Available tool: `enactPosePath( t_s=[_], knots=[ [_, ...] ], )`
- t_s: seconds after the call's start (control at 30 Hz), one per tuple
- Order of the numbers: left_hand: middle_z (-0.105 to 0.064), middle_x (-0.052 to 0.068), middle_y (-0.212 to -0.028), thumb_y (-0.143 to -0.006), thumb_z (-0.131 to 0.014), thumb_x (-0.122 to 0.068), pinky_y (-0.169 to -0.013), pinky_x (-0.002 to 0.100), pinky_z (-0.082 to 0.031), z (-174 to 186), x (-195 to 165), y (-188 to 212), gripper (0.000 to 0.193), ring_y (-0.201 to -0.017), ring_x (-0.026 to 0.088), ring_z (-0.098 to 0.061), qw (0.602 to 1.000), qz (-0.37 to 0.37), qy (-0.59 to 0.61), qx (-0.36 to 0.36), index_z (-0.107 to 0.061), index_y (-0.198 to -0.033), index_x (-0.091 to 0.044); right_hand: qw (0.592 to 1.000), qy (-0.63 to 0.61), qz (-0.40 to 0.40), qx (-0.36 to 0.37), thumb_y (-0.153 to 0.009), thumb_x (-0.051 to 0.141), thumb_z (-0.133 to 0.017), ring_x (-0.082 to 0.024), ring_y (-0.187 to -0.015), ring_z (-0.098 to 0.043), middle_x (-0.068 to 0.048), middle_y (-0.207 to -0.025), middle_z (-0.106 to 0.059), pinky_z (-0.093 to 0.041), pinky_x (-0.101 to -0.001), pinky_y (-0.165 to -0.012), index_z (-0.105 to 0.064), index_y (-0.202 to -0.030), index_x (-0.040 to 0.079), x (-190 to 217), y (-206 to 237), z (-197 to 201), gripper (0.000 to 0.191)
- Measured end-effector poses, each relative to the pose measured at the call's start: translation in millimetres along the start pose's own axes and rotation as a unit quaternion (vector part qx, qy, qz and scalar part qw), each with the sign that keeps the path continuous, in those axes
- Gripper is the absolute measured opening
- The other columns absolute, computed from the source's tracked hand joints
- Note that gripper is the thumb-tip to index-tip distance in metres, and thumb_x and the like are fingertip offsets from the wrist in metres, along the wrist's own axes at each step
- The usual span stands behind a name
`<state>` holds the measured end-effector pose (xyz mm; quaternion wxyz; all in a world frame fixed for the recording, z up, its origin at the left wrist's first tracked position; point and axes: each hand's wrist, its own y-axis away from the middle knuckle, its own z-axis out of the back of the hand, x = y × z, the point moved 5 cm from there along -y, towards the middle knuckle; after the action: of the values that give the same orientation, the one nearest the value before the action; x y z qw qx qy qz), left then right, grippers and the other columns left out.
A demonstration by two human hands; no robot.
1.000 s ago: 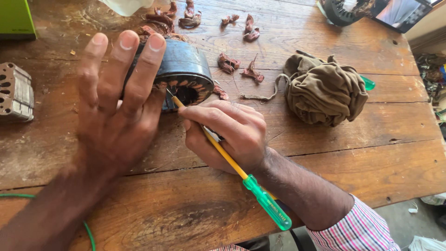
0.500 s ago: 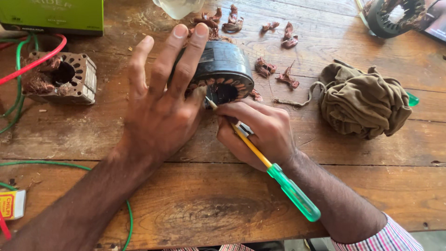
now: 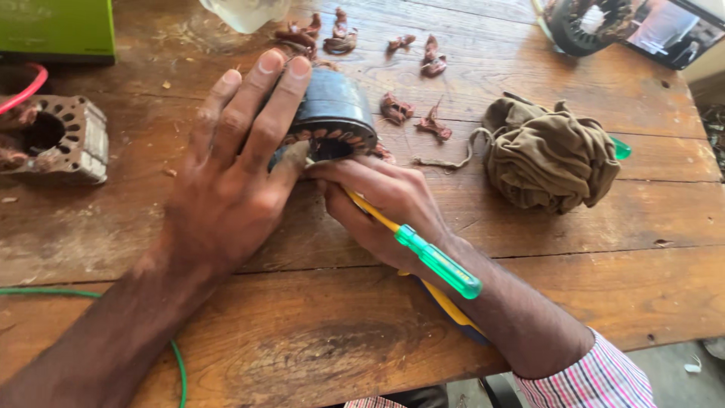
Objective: The person holds an electric motor stator on a wooden workbench and uses a screwdriver to pry burnt copper windings out of its slots, pulling out pieces of burnt wire by hand and dropping them on the table. They rotate the stator to reach different slots and continue prying out the remaining windings.
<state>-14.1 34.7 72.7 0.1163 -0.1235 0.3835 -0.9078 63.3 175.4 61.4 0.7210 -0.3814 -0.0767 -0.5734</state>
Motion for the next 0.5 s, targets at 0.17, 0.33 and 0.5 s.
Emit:
enactPosePath(
  t_s=[0.17,0.33,0.5],
  knots=[
    [-0.053,0.015,-0.147,-0.09,-0.077,-0.005,-0.117,0.05,-0.049,-0.3,3.0,-6.7,0.019,-0.14,0.033,-0.049,1.0,-0.01,-0.013,-0.004,-0.078,-0.105,0.008,0.998,0.022,0.051,-0.028,-0.1,0.0,-0.066,-0.029,-0.101,-0.074,-0.014,-0.114,-0.072,-0.061,-0.036,-0.087,-0.066,-0.125,0.005,3.4,1.2,3.1,0.025],
    [-0.055,0.018,-0.139,-0.088,-0.08,-0.004,-0.109,0.053,-0.051,1.4,5.6,-7.3,0.024,-0.133,0.036,-0.051,0.999,-0.031,0.01,-0.041,-0.075,-0.105,0.013,0.998,0.046,0.035,-0.021,-0.093,0.002,-0.07,-0.024,-0.089,-0.076,-0.008,-0.101,-0.072,-0.062,-0.0349,-0.082,-0.07,-0.117,0.009,2.8,3.5,2.2,0.025],
    [-0.055,0.016,-0.143,-0.093,-0.081,-0.013,-0.112,0.055,-0.048,-0.3,0.9,-6.8,0.019,-0.135,0.036,-0.05,0.998,-0.05,-0.018,-0.042,-0.077,-0.106,0.0,0.996,0.037,0.076,0.023,-0.093,0.002,-0.069,-0.028,-0.094,-0.074,-0.014,-0.115,-0.071,-0.062,-0.0369,-0.081,-0.067,-0.124,0.006,1.0,3.0,-2.2,0.031]
  ],
)
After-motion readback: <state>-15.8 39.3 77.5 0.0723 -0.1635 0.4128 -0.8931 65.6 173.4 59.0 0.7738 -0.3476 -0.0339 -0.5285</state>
